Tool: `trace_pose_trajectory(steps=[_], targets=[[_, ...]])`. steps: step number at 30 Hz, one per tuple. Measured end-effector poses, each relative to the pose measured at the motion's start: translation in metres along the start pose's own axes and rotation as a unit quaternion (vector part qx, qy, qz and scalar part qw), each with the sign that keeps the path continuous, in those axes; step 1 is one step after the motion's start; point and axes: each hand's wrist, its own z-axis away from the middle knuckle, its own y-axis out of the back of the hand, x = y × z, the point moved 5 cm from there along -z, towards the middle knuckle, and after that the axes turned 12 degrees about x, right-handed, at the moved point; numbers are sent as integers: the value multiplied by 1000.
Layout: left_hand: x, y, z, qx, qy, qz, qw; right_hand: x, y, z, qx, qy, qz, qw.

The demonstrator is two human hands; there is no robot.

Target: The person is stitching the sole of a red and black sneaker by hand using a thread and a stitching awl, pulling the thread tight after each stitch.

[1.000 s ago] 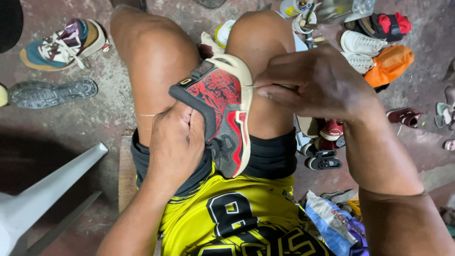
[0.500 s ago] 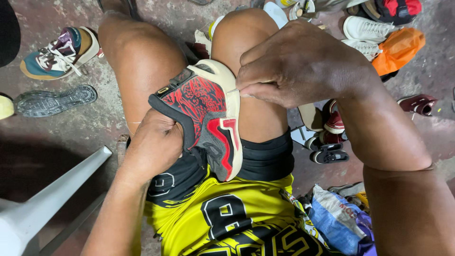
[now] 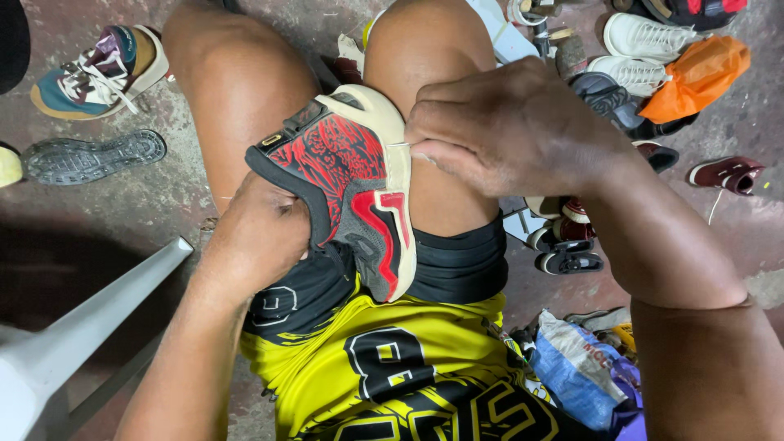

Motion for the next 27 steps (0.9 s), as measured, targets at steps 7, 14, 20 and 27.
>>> trace_pose_trajectory(steps=[7, 14, 20, 27], targets=[[3, -1, 7, 34, -143, 15, 989, -48, -4, -4, 9, -50, 146, 988], [-1, 1, 5, 42, -171, 1, 984, -39, -9, -5, 11, -31, 190, 981], [-2, -1, 5, 49, -185, 34, 981, -31, -13, 7, 40, -46, 282, 957], [-11, -1, 4, 58, -159, 11, 986, -11, -13, 19, 59, -48, 299, 951]])
